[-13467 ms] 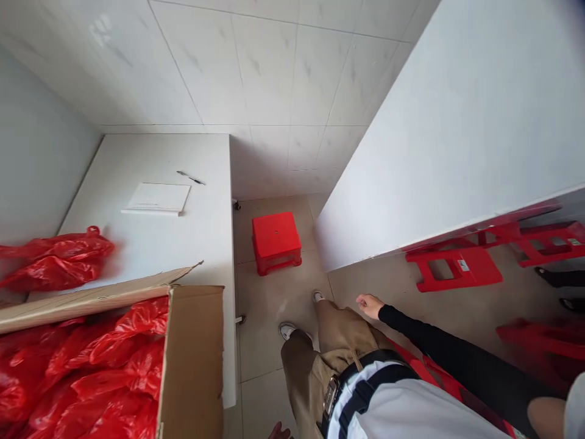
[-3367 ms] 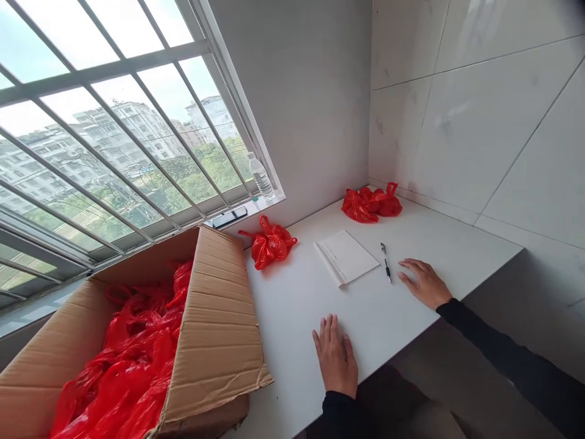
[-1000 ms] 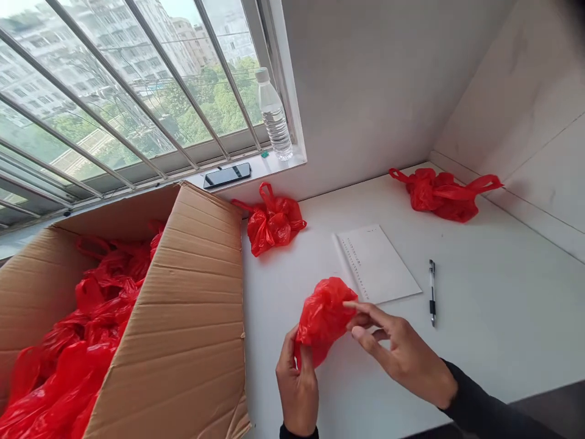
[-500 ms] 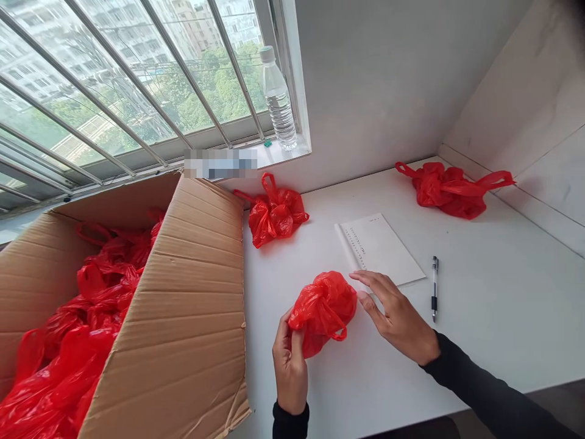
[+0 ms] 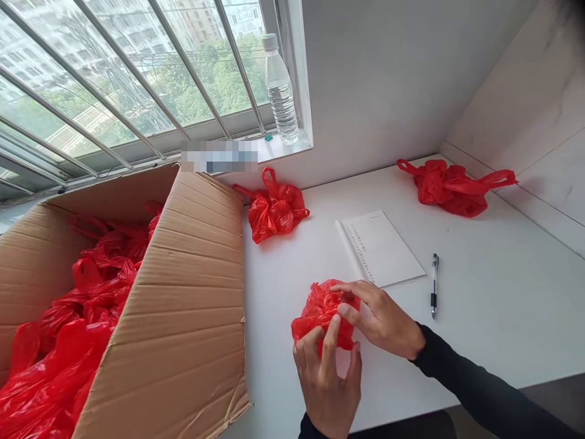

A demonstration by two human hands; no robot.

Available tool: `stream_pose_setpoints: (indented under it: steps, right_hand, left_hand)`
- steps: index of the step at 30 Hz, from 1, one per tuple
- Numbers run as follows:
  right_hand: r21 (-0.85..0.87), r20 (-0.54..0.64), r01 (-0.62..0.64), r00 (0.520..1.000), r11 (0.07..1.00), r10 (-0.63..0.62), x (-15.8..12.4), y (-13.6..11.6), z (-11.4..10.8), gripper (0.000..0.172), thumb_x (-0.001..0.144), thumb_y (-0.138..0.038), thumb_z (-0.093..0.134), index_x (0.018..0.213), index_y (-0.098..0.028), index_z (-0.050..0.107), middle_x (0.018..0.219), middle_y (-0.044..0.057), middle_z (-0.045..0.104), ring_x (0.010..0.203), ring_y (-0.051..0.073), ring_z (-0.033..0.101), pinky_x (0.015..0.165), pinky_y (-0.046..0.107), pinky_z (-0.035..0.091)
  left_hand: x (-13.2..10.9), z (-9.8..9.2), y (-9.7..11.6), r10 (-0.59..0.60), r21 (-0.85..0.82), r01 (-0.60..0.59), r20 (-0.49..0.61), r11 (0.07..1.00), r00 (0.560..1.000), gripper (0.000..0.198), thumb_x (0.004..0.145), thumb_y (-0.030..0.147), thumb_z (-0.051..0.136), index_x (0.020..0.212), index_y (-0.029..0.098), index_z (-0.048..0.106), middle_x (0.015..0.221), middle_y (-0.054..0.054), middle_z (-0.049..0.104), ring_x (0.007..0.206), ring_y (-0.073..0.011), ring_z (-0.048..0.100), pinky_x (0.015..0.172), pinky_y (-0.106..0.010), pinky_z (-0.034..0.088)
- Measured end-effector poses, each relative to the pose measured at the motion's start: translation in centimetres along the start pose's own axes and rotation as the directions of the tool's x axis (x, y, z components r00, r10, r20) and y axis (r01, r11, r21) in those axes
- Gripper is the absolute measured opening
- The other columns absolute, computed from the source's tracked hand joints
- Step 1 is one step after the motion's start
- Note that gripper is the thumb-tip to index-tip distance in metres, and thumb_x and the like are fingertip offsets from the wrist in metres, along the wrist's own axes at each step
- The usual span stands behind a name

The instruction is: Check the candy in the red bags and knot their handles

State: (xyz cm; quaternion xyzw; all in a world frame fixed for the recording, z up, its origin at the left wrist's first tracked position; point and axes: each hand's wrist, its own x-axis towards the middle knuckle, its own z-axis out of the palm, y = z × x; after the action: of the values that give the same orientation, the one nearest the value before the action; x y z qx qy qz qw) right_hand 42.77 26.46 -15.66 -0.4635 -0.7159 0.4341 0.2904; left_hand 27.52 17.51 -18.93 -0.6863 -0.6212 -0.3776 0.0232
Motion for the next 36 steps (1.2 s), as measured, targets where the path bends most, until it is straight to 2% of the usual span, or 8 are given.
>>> stream_pose_setpoints:
  steps: [5, 8, 13, 19, 23, 28, 32, 36]
  right_hand:
    - [0.012, 0.11, -0.248, 0.963, 0.969, 0.245, 0.2, 0.8, 0.2, 0.054, 0.103, -0.058, 0.032, 0.138, -0.024, 0.054, 0.064, -0.002, 0.062, 0.061, 0.019, 0.059, 0.063, 0.033, 0.047]
    - [-0.054, 0.121, -0.302, 0.944, 0.952, 0.307, 0.8, 1.5, 0.8, 0.055, 0.099, -0.058, 0.04, 0.135, -0.021, 0.058, 0.051, -0.006, 0.051, 0.052, 0.018, 0.051, 0.056, 0.032, 0.039]
    - [-0.081, 0.1, -0.292, 0.949, 0.953, 0.299, 1.1, 1.5, 1.1, 0.028, 0.094, -0.047, 0.053, 0.091, -0.025, 0.07, 0.057, -0.005, 0.053, 0.055, 0.015, 0.048, 0.057, 0.029, 0.035]
    - [-0.094, 0.093, -0.28, 0.953, 0.955, 0.288, 1.0, 1.3, 1.1, 0.033, 0.09, -0.051, 0.057, 0.077, -0.024, 0.07, 0.057, -0.004, 0.053, 0.054, 0.015, 0.044, 0.054, 0.03, 0.03]
    - [-0.015, 0.122, -0.205, 0.971, 0.979, 0.205, 1.0, 1.0, 1.2, 0.022, 0.089, -0.039, 0.061, 0.075, -0.023, 0.066, 0.059, -0.004, 0.053, 0.057, 0.014, 0.046, 0.057, 0.03, 0.034]
    - [0.142, 0.0, -0.162, 0.987, 0.977, 0.163, 0.2, -0.1, 0.4, 0.021, 0.099, -0.038, 0.048, 0.089, -0.024, 0.06, 0.09, -0.001, 0.063, 0.085, 0.016, 0.058, 0.077, 0.03, 0.044]
    - [0.262, -0.057, -0.18, 0.978, 0.948, 0.202, -0.4, -0.1, -0.4, 0.027, 0.102, -0.046, 0.045, 0.091, -0.025, 0.057, 0.086, -0.002, 0.061, 0.082, 0.016, 0.057, 0.07, 0.029, 0.045]
    - [0.352, -0.113, -0.177, 0.967, 0.919, 0.229, -0.6, 0.7, -0.5, 0.027, 0.103, -0.048, 0.045, 0.093, -0.025, 0.056, 0.087, -0.002, 0.06, 0.084, 0.016, 0.057, 0.083, 0.031, 0.046]
  left_hand:
    - [-0.2, 0.8, -1.6, -0.008, 0.032, 0.007, 0.01, 0.999, 1.0, 0.036, 0.086, 0.006, 0.063, 0.119, 0.02, 0.065, 0.105, -0.01, 0.063, 0.097, -0.0262, 0.058, 0.087, -0.044, 0.046]
    - [-0.4, 0.5, -1.9, 0.039, -0.033, -0.038, 0.038, 0.999, 0.999, 0.037, 0.088, 0.001, 0.058, 0.117, 0.022, 0.066, 0.101, -0.006, 0.064, 0.095, -0.0223, 0.059, 0.087, -0.039, 0.048]
    - [-1.2, 0.4, -1.9, 0.039, -0.058, -0.037, 0.023, 0.998, 0.999, 0.051, 0.087, 0.002, 0.06, 0.135, 0.021, 0.056, 0.11, -0.009, 0.065, 0.105, -0.0246, 0.059, 0.093, -0.041, 0.048]
    - [-1.3, -0.1, -3.0, 0.007, -0.064, -0.007, -0.003, 0.998, 1.0, 0.056, 0.088, 0.002, 0.059, 0.14, 0.021, 0.053, 0.106, -0.008, 0.068, 0.097, -0.024, 0.061, 0.088, -0.041, 0.051]
    - [-0.7, -1.3, -2.8, 0.061, -0.14, -0.063, -0.014, 0.988, 0.998, 0.053, 0.086, -0.002, 0.061, 0.135, 0.019, 0.057, 0.105, -0.008, 0.07, 0.104, -0.0229, 0.061, 0.09, -0.039, 0.053]
    - [0.0, -2.8, -2.0, 0.062, -0.183, -0.075, -0.074, 0.98, 0.995, 0.051, 0.082, -0.007, 0.067, 0.128, 0.015, 0.062, 0.099, -0.007, 0.071, 0.102, -0.0217, 0.061, 0.09, -0.04, 0.051]
    - [0.4, -3.5, -2.4, 0.048, -0.205, -0.065, -0.085, 0.977, 0.995, 0.047, 0.079, -0.008, 0.07, 0.119, 0.015, 0.067, 0.089, -0.005, 0.071, 0.094, -0.0194, 0.062, 0.09, -0.04, 0.05]
    - [0.9, -4.1, -3.2, 0.038, -0.232, -0.057, -0.087, 0.971, 0.996, 0.04, 0.08, -0.009, 0.069, 0.112, 0.014, 0.069, 0.091, -0.005, 0.07, 0.09, -0.0166, 0.063, 0.082, -0.033, 0.052]
